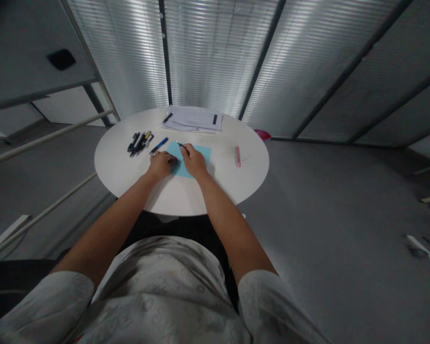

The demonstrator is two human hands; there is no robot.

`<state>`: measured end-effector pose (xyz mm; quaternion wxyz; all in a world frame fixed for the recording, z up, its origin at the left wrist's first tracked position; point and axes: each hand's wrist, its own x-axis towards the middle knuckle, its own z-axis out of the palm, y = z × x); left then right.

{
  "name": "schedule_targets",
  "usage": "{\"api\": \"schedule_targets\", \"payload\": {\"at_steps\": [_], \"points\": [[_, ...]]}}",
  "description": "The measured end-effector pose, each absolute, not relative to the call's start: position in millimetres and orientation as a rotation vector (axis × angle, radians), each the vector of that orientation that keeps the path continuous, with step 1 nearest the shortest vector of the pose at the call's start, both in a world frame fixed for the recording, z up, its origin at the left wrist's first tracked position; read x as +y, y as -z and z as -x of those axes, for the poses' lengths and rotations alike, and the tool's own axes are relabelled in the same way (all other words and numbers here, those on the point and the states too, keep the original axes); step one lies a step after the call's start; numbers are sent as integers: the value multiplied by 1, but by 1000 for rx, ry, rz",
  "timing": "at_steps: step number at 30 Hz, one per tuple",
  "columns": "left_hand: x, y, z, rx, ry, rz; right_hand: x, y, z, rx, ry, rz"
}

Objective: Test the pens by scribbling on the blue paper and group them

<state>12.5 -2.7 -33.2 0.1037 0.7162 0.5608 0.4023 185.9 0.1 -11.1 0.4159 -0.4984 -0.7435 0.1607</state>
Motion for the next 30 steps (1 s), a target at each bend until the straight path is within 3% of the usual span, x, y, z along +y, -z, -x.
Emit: {"api": "schedule_targets", "payload": {"at_steps": [30], "points": [[13,29,0,1544,-1606,-1586,-1,10,-187,-1978,-431,1145]]}}
